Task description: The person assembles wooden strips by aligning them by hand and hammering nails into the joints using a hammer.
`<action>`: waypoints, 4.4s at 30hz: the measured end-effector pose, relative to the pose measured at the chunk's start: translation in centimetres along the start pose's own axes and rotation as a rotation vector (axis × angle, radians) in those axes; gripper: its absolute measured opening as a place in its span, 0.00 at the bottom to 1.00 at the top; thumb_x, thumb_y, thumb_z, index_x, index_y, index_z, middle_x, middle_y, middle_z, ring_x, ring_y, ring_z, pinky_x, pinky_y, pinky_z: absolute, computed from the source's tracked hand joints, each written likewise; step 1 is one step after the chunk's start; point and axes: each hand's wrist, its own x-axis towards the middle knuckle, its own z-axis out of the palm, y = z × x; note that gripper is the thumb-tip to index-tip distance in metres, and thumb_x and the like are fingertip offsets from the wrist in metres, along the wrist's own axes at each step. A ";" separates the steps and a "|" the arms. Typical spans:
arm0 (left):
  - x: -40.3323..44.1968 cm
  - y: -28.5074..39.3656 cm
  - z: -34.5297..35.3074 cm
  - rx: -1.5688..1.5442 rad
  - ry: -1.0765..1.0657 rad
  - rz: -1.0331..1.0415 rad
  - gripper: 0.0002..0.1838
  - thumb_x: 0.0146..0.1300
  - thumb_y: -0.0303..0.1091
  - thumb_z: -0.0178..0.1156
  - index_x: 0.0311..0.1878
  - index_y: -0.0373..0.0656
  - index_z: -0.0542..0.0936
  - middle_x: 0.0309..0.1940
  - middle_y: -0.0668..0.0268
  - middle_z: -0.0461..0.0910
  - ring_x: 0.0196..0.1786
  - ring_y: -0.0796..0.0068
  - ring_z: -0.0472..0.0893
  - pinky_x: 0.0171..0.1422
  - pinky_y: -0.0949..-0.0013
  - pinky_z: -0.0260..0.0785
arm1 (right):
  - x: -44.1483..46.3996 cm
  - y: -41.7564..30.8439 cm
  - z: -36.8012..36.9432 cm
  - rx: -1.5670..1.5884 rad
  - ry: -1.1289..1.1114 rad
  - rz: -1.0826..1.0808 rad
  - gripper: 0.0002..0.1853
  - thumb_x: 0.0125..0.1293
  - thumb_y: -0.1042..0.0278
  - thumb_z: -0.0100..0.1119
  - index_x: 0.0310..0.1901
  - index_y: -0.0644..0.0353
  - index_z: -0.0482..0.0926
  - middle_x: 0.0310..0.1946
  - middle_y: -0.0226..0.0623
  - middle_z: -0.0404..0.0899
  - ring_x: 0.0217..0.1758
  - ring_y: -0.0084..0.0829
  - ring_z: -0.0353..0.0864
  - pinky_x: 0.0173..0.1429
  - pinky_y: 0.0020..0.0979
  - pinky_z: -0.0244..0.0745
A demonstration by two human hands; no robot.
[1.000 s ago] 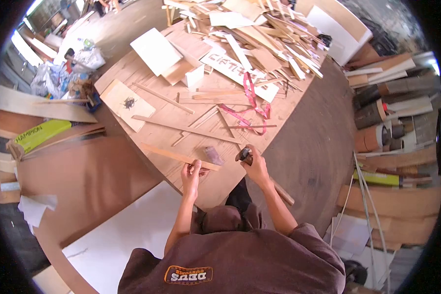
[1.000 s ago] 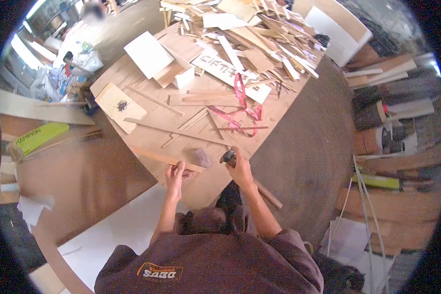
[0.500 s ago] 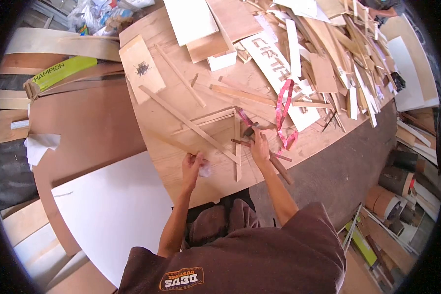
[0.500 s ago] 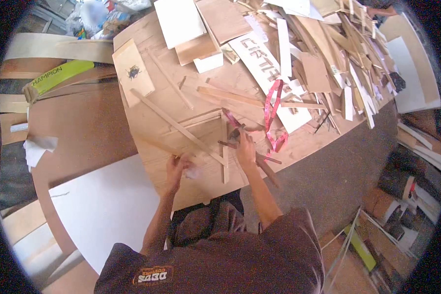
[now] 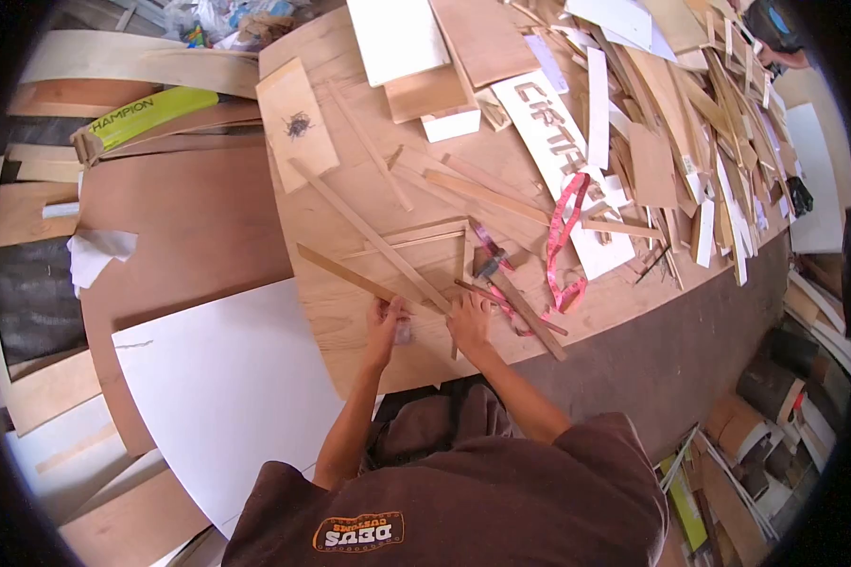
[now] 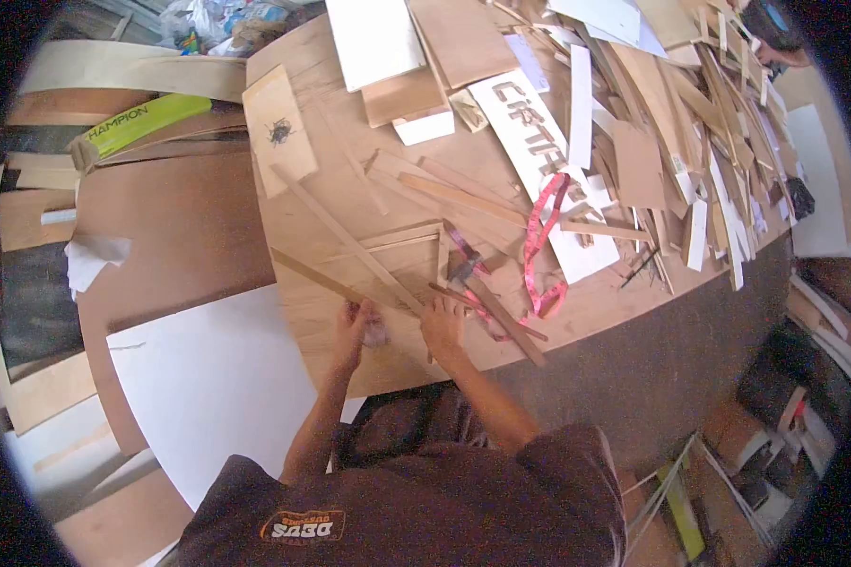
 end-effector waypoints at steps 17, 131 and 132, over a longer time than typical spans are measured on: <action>-5.0 15.9 -13.2 -0.032 -0.261 0.476 0.10 0.74 0.32 0.61 0.48 0.34 0.77 0.38 0.61 0.84 0.39 0.72 0.85 0.45 0.67 0.80 | -0.3 -14.4 -24.1 1.014 0.713 0.017 0.06 0.64 0.75 0.72 0.40 0.66 0.84 0.32 0.31 0.84 0.38 0.19 0.79 0.44 0.24 0.74; -14.2 21.9 -21.0 0.189 -0.637 0.633 0.21 0.76 0.32 0.59 0.70 0.43 0.76 0.35 0.71 0.82 0.33 0.88 0.74 0.35 0.79 0.67 | -9.4 -34.0 -27.0 0.535 0.542 0.077 0.15 0.71 0.62 0.63 0.53 0.62 0.85 0.32 0.53 0.85 0.35 0.51 0.87 0.39 0.42 0.79; -14.2 21.9 -21.1 0.189 -0.638 0.632 0.21 0.76 0.32 0.59 0.70 0.43 0.76 0.35 0.71 0.82 0.33 0.88 0.74 0.35 0.79 0.67 | -9.4 -34.0 -26.9 0.535 0.542 0.079 0.15 0.71 0.62 0.63 0.53 0.62 0.85 0.32 0.53 0.85 0.35 0.51 0.87 0.39 0.42 0.79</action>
